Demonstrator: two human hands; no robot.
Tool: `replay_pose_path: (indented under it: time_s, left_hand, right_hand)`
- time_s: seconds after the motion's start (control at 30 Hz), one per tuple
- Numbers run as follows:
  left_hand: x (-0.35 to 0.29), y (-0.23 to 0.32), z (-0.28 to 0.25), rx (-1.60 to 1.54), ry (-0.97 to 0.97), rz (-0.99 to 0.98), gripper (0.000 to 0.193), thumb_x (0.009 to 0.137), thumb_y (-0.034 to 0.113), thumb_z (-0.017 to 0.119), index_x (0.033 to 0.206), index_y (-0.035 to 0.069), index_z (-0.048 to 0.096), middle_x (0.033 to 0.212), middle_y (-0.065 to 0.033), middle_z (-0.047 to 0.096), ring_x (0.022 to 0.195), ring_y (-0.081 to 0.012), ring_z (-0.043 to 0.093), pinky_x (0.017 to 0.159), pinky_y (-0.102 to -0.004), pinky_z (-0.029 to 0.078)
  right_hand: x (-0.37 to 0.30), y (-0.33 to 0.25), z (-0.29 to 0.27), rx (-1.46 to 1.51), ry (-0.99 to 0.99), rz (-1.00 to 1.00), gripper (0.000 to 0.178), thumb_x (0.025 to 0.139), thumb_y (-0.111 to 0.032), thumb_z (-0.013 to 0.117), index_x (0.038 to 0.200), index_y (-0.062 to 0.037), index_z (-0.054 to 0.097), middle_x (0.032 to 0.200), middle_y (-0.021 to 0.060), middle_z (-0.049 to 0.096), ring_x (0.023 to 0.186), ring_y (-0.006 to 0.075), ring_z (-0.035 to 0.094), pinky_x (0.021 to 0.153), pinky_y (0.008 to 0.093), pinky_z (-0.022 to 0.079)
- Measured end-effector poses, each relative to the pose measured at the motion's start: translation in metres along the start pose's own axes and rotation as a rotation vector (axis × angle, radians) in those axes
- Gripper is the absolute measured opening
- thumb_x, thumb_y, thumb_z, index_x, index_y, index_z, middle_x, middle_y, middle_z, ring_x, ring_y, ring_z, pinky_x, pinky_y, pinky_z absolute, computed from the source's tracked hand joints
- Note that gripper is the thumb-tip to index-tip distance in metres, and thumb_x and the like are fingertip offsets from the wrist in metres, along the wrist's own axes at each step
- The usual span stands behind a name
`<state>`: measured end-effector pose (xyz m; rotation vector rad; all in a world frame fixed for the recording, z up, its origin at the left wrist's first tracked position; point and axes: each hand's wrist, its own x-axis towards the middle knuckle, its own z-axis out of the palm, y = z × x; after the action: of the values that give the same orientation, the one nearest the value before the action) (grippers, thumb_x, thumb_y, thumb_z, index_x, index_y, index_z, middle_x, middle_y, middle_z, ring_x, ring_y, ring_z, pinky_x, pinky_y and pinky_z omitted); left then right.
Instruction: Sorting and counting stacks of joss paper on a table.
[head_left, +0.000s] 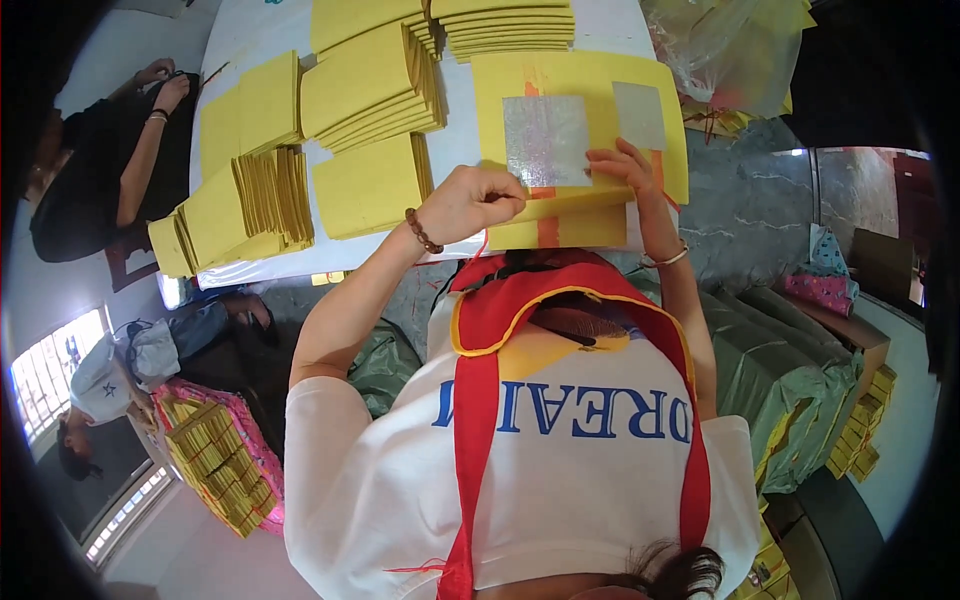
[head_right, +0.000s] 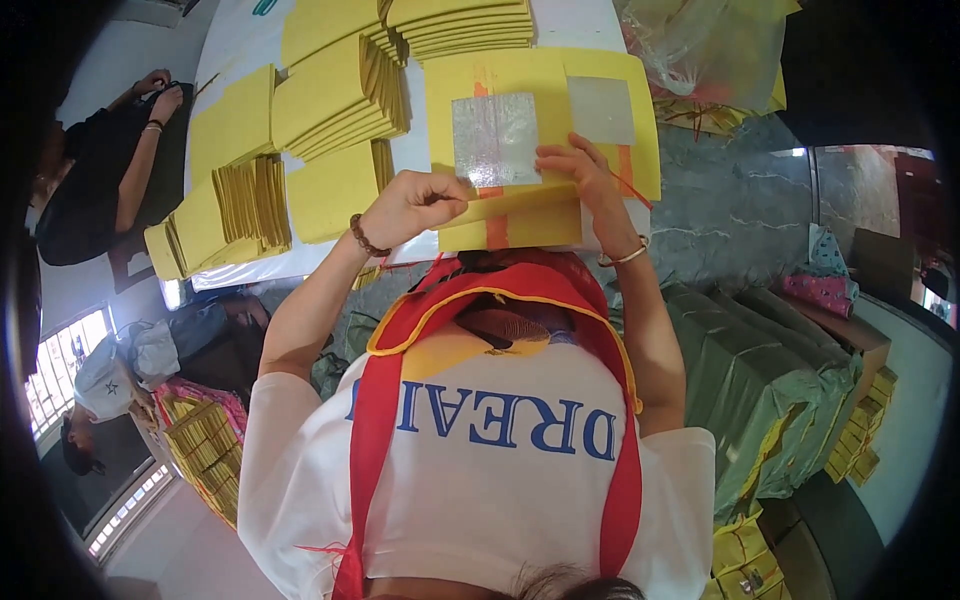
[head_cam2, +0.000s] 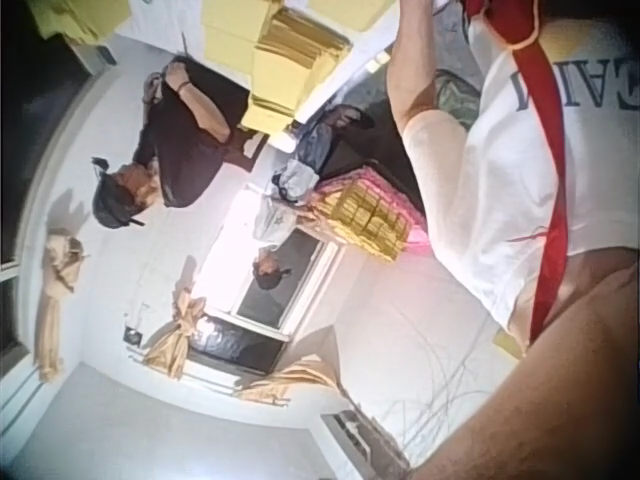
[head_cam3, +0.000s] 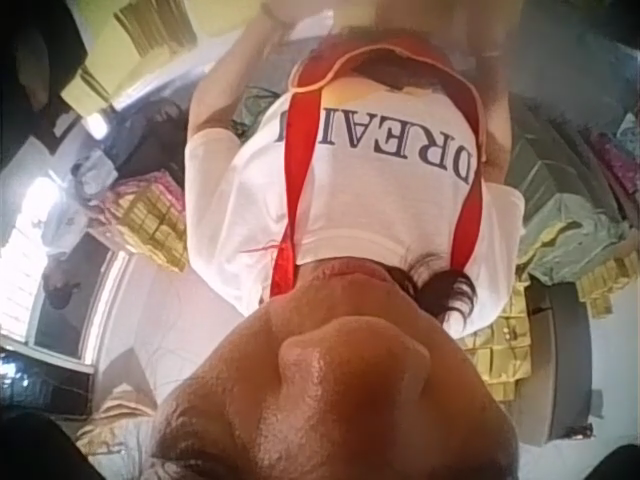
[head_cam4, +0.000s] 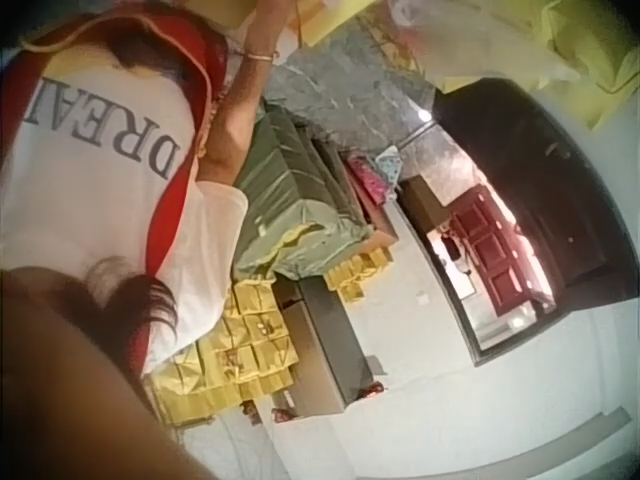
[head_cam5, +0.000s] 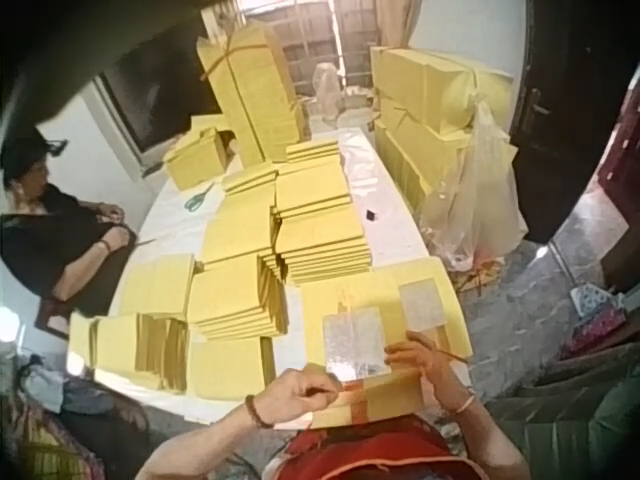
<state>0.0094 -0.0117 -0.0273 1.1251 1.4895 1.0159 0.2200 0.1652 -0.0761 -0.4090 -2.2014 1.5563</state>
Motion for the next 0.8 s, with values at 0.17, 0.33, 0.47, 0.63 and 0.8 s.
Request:
replay_pose_path:
  time_s: [0.17,0.33,0.47,0.63,0.8]
  left_hand:
    - [0.000,-0.001,-0.007,-0.159,0.015,-0.075,0.015,0.085,0.014,0.062,0.084,-0.001,0.063,0.069,0.0022,0.056,0.062,-0.0039,0.047,0.055,-0.0206,0.040]
    - [-0.004,0.006,-0.023,0.163,0.074,0.413,0.030,0.080,0.017,0.068,0.107,0.005,0.061,0.104,-0.0073,0.059,0.098,-0.0191,0.053,0.082,-0.0314,0.042]
    - [-0.002,0.001,-0.018,0.739,0.237,0.389,0.038,0.078,0.010,0.064,0.116,0.011,0.058,0.119,-0.0106,0.053,0.115,-0.0287,0.044,0.095,-0.0378,0.036]
    - [-0.011,0.005,-0.019,0.899,0.256,0.516,0.042,0.073,0.008,0.055,0.115,0.013,0.062,0.116,-0.0122,0.057,0.106,-0.0320,0.052,0.090,-0.0405,0.042]
    - [-0.031,0.010,-0.007,0.898,0.207,0.594,0.034,0.072,0.007,0.059,0.106,0.010,0.062,0.102,-0.0090,0.060,0.095,-0.0286,0.056,0.081,-0.0353,0.046]
  right_hand:
    - [0.000,-0.016,0.006,-0.174,0.020,-0.001,0.026,0.082,-0.021,0.063,0.106,-0.0093,0.065,0.124,0.0026,0.057,0.131,0.0267,0.030,0.107,0.0379,0.025]
    - [0.001,-0.006,0.011,-0.104,0.121,0.015,0.024,0.076,-0.012,0.070,0.100,-0.0094,0.067,0.118,0.0007,0.060,0.130,0.0265,0.033,0.104,0.0379,0.030]
    - [0.003,-0.004,0.009,0.006,0.139,0.113,0.025,0.077,-0.013,0.069,0.101,-0.0092,0.066,0.116,0.0025,0.061,0.127,0.0275,0.036,0.103,0.0386,0.031]
    - [0.006,-0.039,-0.007,-0.303,0.159,-0.211,0.032,0.074,-0.014,0.070,0.104,-0.0101,0.063,0.118,0.0051,0.059,0.119,0.0318,0.046,0.100,0.0421,0.034]
    - [-0.009,-0.053,-0.010,-0.573,-0.038,-0.312,0.022,0.074,-0.021,0.067,0.095,-0.0132,0.066,0.110,0.0034,0.062,0.111,0.0247,0.052,0.092,0.0363,0.034]
